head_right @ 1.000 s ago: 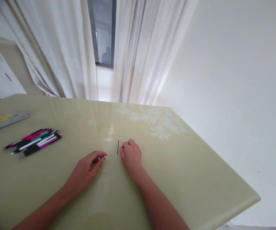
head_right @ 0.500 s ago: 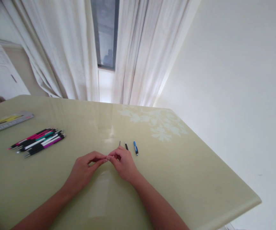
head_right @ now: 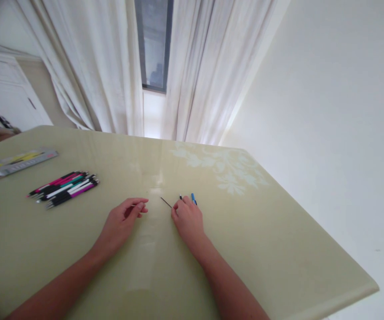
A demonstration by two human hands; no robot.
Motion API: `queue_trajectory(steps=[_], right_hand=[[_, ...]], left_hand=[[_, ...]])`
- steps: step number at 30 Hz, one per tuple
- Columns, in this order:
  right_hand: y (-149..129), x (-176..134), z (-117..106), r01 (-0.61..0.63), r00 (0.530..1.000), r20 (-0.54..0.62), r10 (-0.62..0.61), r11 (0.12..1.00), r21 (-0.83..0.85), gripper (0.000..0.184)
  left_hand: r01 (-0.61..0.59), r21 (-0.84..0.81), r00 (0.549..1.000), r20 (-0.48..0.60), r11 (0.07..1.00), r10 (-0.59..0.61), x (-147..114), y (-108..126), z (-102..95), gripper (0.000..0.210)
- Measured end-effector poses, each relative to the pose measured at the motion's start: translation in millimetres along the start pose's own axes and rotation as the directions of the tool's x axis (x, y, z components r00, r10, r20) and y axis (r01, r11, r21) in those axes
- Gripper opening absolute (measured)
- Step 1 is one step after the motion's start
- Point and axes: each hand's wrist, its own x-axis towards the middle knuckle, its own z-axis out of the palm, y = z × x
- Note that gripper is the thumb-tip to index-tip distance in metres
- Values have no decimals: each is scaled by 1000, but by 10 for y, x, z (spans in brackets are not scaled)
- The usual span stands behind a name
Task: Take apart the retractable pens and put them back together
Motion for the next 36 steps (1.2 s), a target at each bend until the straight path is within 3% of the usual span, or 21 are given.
queue_trajectory(steps=[3,8,17,23,30,36], right_hand=[[13,-5,-36,87,996,-3,-88,988,126,8],[-18,-25,-79,286,957,-53,-286,895,341,4],[-27,-29,-71,285,954,2,-300,908,308,5],[-6,-42,-95,352,929,-2,-370,881,317,2],[17,-27,-61,423,898,-25,-439,847,323,9],[-2,-38,-55,423,899,-30,-438,845,326,9]], left_hand=[[64,-58,998,-15,996,-65,32,-5,-7,36],[50,-125,999,5,991,-50,62,-63,-7,34],[-33,17,998,51,999,32,42,-57,-18,28],[-203,182,970,172,962,173,-8,-5,-15,25],[-160,129,960,251,979,123,-24,45,-28,25],[-134,115,951,294,984,95,-47,10,-2,30]])
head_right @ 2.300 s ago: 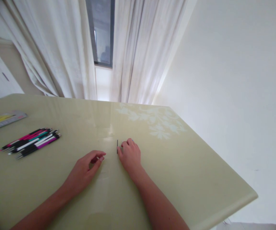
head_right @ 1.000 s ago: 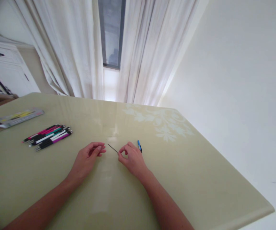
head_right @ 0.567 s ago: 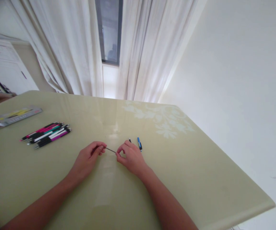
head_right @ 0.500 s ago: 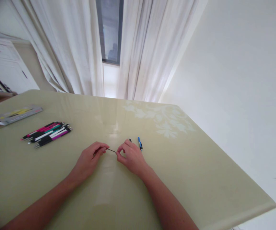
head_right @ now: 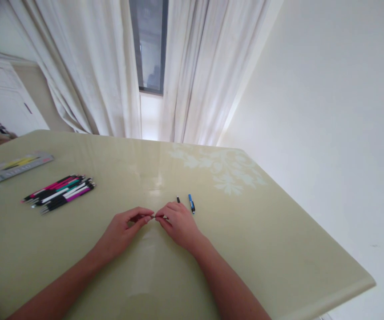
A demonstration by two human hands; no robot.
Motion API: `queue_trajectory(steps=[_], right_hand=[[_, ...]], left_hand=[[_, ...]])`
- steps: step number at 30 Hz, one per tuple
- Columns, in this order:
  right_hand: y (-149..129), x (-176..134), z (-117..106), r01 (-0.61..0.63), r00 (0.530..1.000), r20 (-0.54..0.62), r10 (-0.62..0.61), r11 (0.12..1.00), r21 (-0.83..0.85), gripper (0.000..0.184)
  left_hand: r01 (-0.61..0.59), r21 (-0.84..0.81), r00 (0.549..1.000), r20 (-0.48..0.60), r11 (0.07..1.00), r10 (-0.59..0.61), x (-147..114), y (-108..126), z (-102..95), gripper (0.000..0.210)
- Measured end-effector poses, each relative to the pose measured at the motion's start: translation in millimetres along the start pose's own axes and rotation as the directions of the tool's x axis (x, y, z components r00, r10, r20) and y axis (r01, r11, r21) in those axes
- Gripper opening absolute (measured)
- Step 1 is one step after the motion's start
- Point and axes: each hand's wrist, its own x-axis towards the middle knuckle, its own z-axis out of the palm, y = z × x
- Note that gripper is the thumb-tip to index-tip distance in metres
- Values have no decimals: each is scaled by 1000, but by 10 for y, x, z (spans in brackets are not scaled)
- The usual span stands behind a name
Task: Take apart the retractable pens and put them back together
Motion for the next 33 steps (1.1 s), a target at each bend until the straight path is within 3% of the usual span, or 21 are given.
queue_trajectory(steps=[2,4,6,8,12,16,19,22,27,33], right_hand=[[5,2,-2,-24,998,-56,23,1000,-4,9],[37,4,-9,-93,979,-184,89,996,-10,8],[92,6,-17,-194,932,-316,176,981,-23,7],[152,6,-16,-297,894,-374,246,951,-84,7],[226,4,28,-405,897,-307,317,867,-291,6],[261,6,65,-404,908,-261,327,848,-343,9],[277,12,55,-391,905,-269,329,893,-222,10],[212,22,42,-301,918,-250,307,952,63,8],[-54,22,106,-117,947,-242,213,927,358,5],[-176,2,164,-80,965,-193,178,900,428,8]], left_hand=[[13,-55,999,-42,998,-15,-3,-28,13,49],[17,-104,995,-94,994,-27,-4,-52,16,68],[44,-115,993,-106,992,-57,-5,-61,11,58],[80,-99,993,-82,992,-89,-7,-53,4,36],[60,-110,995,-69,992,-68,-7,-21,5,28],[48,-115,993,-98,992,-59,5,-13,15,29],[57,-111,991,-112,992,-70,12,-27,16,29],[83,-110,987,-132,990,-97,16,-43,20,33],[79,-188,992,-87,979,-96,16,-25,9,53],[67,-268,993,-77,961,-90,29,27,-36,22]])
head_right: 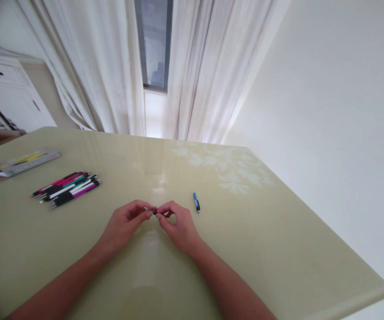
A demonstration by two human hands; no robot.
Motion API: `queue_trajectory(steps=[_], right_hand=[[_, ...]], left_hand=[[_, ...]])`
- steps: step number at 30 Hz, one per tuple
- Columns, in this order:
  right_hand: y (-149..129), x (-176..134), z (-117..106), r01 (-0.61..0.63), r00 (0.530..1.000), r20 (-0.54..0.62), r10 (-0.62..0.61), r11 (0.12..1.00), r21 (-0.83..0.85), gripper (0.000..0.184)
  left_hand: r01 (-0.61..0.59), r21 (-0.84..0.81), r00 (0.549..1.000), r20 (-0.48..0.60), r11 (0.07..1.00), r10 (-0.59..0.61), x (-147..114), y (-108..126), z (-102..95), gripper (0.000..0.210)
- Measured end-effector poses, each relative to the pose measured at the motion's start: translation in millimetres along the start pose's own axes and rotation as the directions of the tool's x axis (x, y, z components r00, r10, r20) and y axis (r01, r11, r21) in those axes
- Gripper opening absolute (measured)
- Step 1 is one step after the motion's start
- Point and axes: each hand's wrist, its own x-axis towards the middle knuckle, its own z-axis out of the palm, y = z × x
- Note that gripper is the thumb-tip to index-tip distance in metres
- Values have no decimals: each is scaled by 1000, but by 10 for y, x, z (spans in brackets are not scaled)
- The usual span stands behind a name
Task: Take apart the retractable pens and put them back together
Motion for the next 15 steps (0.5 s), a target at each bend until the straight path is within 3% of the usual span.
queue_trajectory(steps=[4,9,11,15], right_hand=[[38,26,-66,12,997,-72,-16,999,-49,6],[89,53,-126,29,993,-108,-41,993,-114,4],[103,52,-120,38,994,-101,-51,992,-121,4],[122,38,-88,52,995,-76,-62,991,-123,4]], left_hand=[[6,-171,994,-108,985,-25,23,-23,-3,28],[-11,-303,950,-300,953,-84,53,-73,-22,36],[-9,-312,946,-310,950,-93,57,-81,-26,36],[-5,-275,974,-217,961,-57,51,-65,-14,32]])
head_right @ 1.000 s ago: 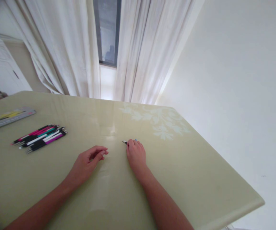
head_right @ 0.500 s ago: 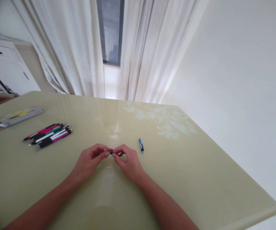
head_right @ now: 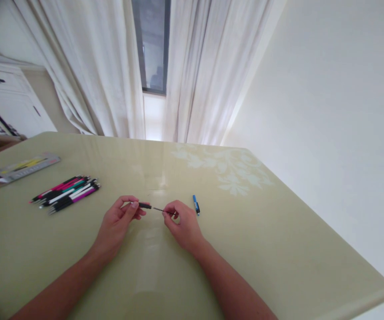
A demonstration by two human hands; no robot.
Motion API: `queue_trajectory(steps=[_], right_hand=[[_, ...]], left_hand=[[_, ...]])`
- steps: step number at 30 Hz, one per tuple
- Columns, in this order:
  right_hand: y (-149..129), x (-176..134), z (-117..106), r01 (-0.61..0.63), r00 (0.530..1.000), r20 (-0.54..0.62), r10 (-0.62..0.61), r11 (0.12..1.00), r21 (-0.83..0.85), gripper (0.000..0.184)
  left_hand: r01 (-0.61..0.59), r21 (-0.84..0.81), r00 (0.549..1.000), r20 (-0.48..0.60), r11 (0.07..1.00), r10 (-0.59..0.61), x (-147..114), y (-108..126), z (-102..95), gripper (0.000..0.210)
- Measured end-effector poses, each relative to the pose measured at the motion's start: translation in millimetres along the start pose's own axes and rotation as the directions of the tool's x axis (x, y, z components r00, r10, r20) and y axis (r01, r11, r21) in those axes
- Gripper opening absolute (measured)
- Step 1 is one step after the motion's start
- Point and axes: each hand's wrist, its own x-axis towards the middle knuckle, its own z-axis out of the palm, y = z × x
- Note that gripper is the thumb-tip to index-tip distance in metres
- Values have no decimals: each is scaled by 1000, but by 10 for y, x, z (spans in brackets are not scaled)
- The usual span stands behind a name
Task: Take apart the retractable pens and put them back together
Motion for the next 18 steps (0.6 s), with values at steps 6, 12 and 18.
queue_trajectory(steps=[6,12,18], right_hand=[[-24,-6,-18,42,999,19,-42,999,15,6],[-116,-54,-51,53,996,71,-60,994,96,30],[-145,-13,-114,24,996,82,-31,996,88,35]], left_hand=[[-11,152,992,128,988,-9,-25,3,2,28],[-137,408,937,349,903,-16,-96,36,15,20],[-282,469,893,447,837,50,-118,37,54,23]])
